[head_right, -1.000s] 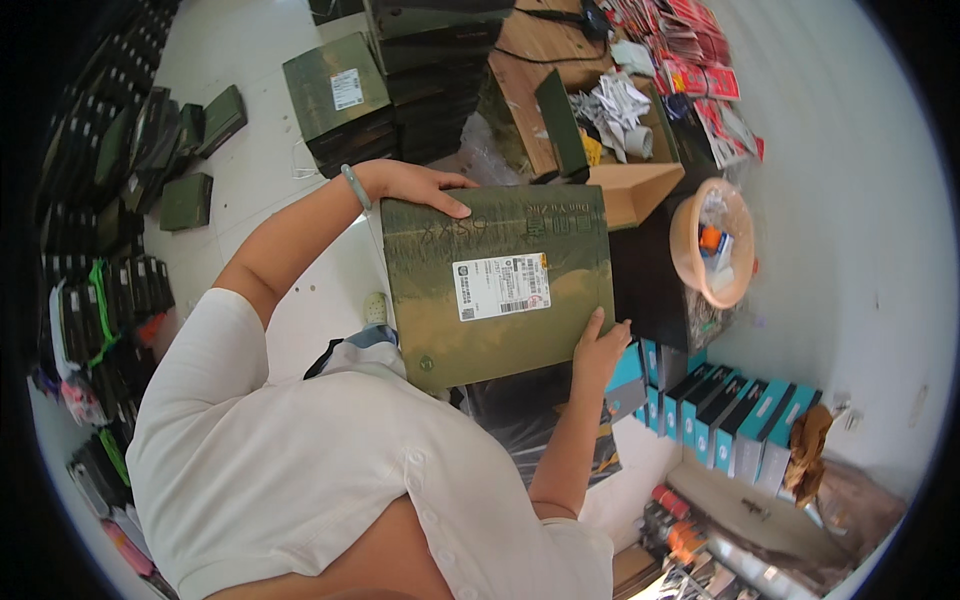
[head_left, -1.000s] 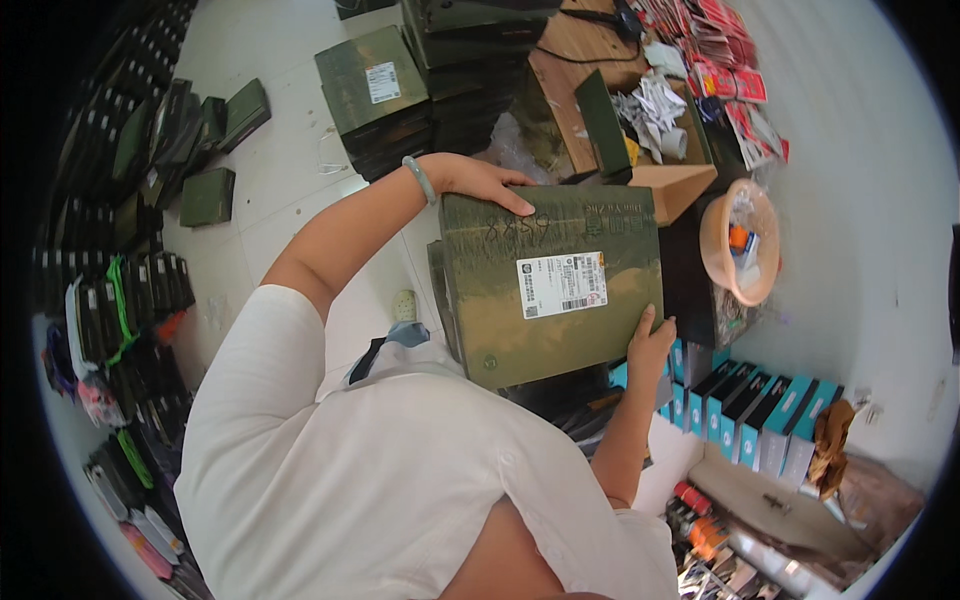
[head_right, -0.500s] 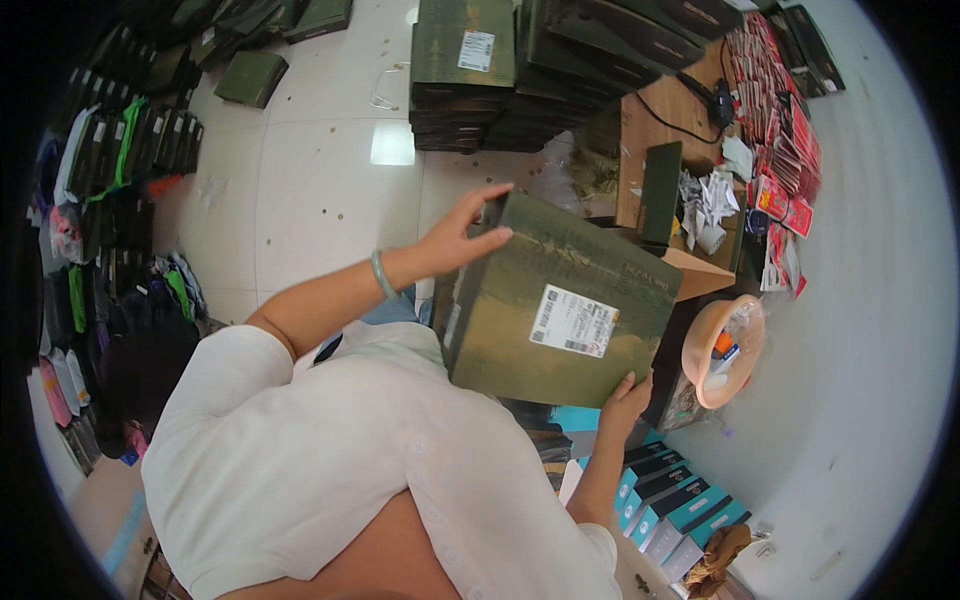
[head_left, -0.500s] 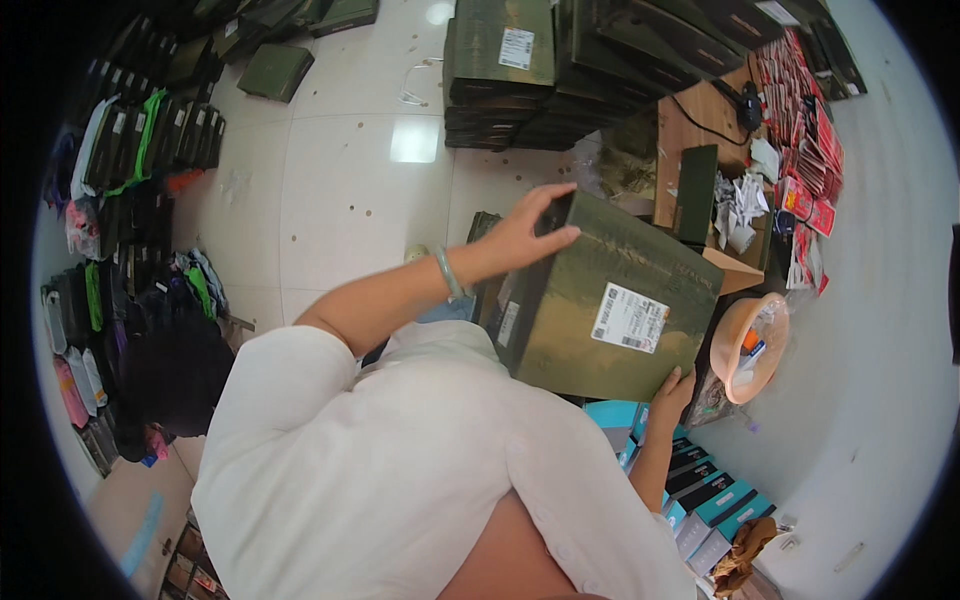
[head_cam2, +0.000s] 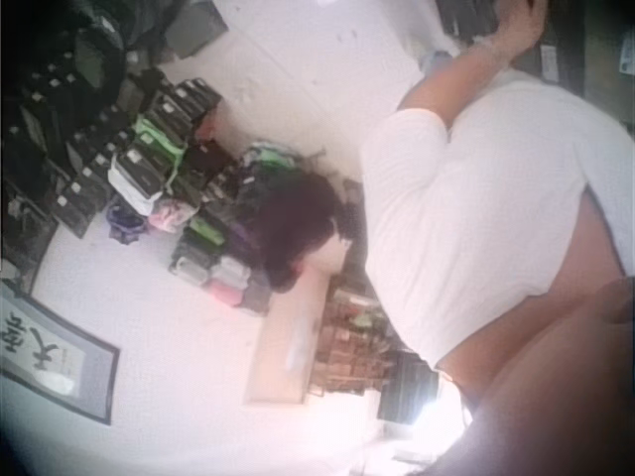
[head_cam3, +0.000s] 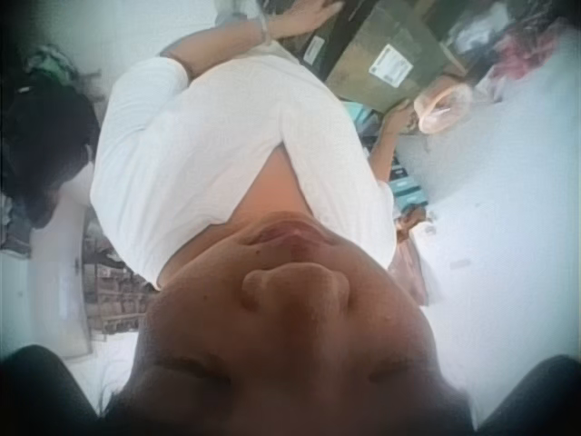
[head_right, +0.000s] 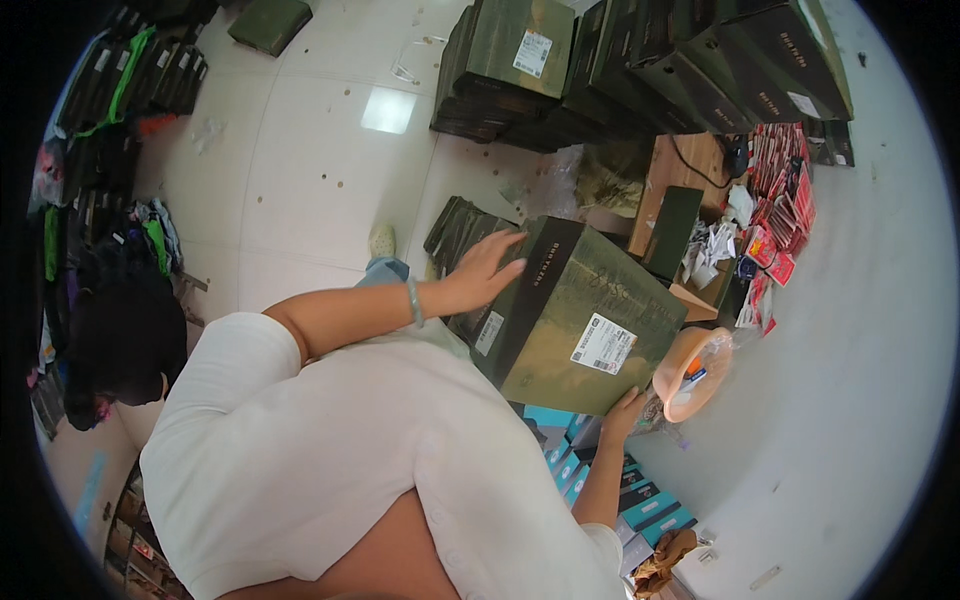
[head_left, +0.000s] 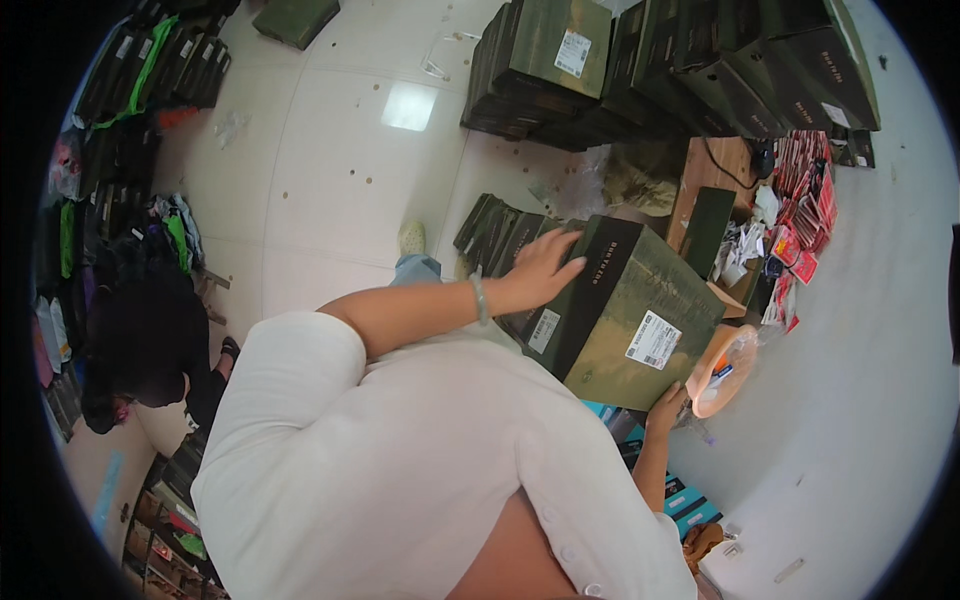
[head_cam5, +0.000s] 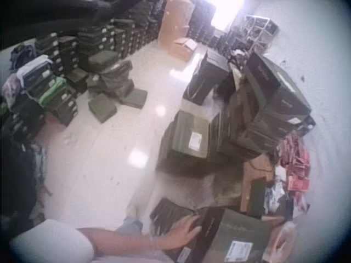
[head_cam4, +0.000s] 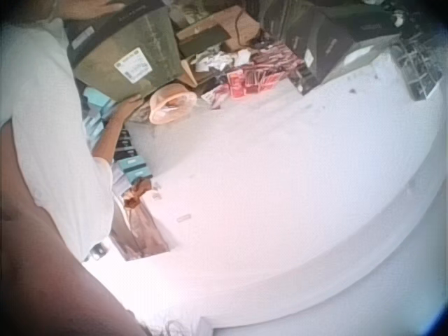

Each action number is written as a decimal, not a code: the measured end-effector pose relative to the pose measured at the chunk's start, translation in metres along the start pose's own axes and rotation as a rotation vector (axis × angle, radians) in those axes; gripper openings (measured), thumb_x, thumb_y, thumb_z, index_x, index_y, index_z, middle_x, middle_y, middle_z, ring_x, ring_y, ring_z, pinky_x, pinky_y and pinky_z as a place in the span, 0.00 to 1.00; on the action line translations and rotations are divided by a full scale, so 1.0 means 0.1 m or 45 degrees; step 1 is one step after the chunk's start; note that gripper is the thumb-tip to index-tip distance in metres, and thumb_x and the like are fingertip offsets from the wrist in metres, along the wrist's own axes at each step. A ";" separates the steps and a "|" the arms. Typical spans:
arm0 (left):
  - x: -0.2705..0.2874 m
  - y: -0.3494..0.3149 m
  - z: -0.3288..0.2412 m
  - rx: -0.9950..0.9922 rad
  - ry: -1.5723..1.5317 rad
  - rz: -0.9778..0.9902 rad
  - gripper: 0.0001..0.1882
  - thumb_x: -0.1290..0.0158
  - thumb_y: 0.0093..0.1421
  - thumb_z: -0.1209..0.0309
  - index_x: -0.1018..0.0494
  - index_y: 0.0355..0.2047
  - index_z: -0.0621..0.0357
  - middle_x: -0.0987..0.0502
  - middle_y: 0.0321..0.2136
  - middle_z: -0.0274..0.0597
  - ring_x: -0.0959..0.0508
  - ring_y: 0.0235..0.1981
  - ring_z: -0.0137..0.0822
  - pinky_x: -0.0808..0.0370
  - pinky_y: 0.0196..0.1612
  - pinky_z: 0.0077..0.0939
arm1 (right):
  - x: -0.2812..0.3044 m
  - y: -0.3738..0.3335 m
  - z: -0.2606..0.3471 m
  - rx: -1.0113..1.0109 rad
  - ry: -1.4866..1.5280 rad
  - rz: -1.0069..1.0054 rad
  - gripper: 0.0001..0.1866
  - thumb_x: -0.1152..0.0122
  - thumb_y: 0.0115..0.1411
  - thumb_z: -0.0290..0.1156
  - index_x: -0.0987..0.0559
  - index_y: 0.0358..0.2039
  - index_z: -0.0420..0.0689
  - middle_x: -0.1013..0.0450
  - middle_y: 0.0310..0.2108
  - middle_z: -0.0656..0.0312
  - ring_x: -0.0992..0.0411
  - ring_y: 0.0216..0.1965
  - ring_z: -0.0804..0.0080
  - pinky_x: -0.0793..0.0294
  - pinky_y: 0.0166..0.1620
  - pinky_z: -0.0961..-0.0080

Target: The person places a black shoe into a green box, closes it, and uses a hairdryer to heat a label on the box. They then stack multiple green boxes on the floor and on a table, moving them between locations.

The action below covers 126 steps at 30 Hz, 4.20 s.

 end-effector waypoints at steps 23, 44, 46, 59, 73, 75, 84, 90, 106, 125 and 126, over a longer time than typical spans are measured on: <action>0.00 1.47 0.56 0.631 0.020 0.150 0.35 0.60 0.62 0.61 0.54 0.66 0.63 0.27 0.44 0.56 0.29 0.42 0.44 0.31 0.48 0.36 | -0.40 1.22 1.70 -0.561 1.499 0.258 0.36 0.61 0.67 0.56 0.53 0.62 0.41 0.42 0.58 0.44 0.29 0.49 0.50 0.16 0.35 0.57; 1.58 0.97 2.38 0.942 0.385 0.050 0.21 0.59 0.62 0.66 0.29 0.50 0.66 0.25 0.47 0.57 0.26 0.50 0.48 0.30 0.55 0.36 | -0.43 1.50 1.70 -0.629 1.552 0.283 0.39 0.60 0.63 0.63 0.49 0.65 0.49 0.42 0.61 0.56 0.33 0.55 0.55 0.24 0.46 0.51; 1.69 0.71 2.46 1.036 0.338 -0.068 0.21 0.58 0.61 0.65 0.28 0.48 0.66 0.25 0.47 0.59 0.27 0.52 0.50 0.31 0.56 0.36 | -0.42 1.50 1.71 -0.594 1.521 0.313 0.39 0.61 0.63 0.64 0.47 0.65 0.50 0.39 0.59 0.56 0.32 0.54 0.56 0.25 0.46 0.51; 2.11 -0.38 2.96 1.190 0.328 -0.428 0.20 0.60 0.60 0.66 0.26 0.44 0.66 0.24 0.46 0.59 0.26 0.50 0.52 0.32 0.55 0.37 | -0.47 1.70 1.84 -0.537 1.510 0.259 0.39 0.64 0.64 0.65 0.47 0.66 0.51 0.42 0.62 0.56 0.33 0.55 0.52 0.27 0.49 0.52; 1.82 -0.26 3.14 1.047 0.376 -0.322 0.21 0.60 0.62 0.62 0.26 0.45 0.64 0.23 0.45 0.57 0.25 0.49 0.51 0.30 0.54 0.37 | -0.40 1.76 1.83 -0.526 1.437 0.380 0.41 0.66 0.63 0.67 0.44 0.63 0.46 0.34 0.55 0.51 0.26 0.45 0.49 0.24 0.45 0.54; 1.89 -0.27 3.13 1.040 0.411 -0.281 0.21 0.60 0.62 0.63 0.26 0.45 0.65 0.24 0.44 0.59 0.25 0.49 0.52 0.30 0.54 0.38 | -0.41 1.77 1.83 -0.482 1.403 0.399 0.41 0.66 0.63 0.66 0.44 0.63 0.44 0.33 0.54 0.49 0.25 0.44 0.48 0.24 0.45 0.55; 2.09 -0.40 3.15 1.097 0.446 -0.353 0.21 0.60 0.60 0.65 0.26 0.46 0.66 0.25 0.46 0.59 0.27 0.51 0.53 0.32 0.56 0.37 | -0.37 1.73 1.91 -0.560 1.347 0.341 0.42 0.68 0.62 0.68 0.46 0.63 0.46 0.31 0.51 0.50 0.24 0.42 0.50 0.22 0.43 0.58; 1.85 -0.41 3.11 1.113 0.377 -0.466 0.21 0.60 0.61 0.64 0.27 0.47 0.65 0.24 0.44 0.57 0.25 0.49 0.49 0.30 0.53 0.37 | -0.47 1.76 1.76 -0.537 1.490 0.341 0.42 0.69 0.61 0.70 0.44 0.62 0.48 0.30 0.48 0.53 0.24 0.38 0.58 0.22 0.38 0.64; 1.91 -0.44 2.19 1.325 0.579 -0.555 0.23 0.54 0.56 0.66 0.31 0.52 0.60 0.24 0.45 0.62 0.24 0.48 0.53 0.27 0.51 0.39 | -1.67 1.70 2.29 0.217 0.936 1.386 0.26 0.54 0.67 0.51 0.30 0.54 0.43 0.26 0.41 0.61 0.28 0.35 0.77 0.27 0.40 0.77; 5.80 0.51 3.00 0.943 0.049 -0.802 0.16 0.54 0.58 0.72 0.27 0.44 0.64 0.22 0.38 0.54 0.24 0.38 0.43 0.26 0.41 0.34 | -2.30 1.87 5.84 0.282 0.482 0.964 0.26 0.48 0.63 0.44 0.31 0.57 0.42 0.28 0.50 0.48 0.28 0.51 0.56 0.30 0.53 0.66; 5.98 0.47 3.02 0.999 0.124 -0.781 0.15 0.54 0.57 0.72 0.26 0.42 0.64 0.22 0.37 0.54 0.24 0.38 0.44 0.26 0.41 0.36 | -2.29 1.89 5.94 0.237 0.465 0.934 0.26 0.48 0.63 0.44 0.30 0.57 0.42 0.28 0.50 0.48 0.28 0.51 0.55 0.30 0.53 0.66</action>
Point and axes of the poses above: each hand's wrist, its own y-axis towards the middle knuckle, its own x-axis out of the back of the hand, z = x × y, the point moved 1 cm from there along y, towards the middle knuckle
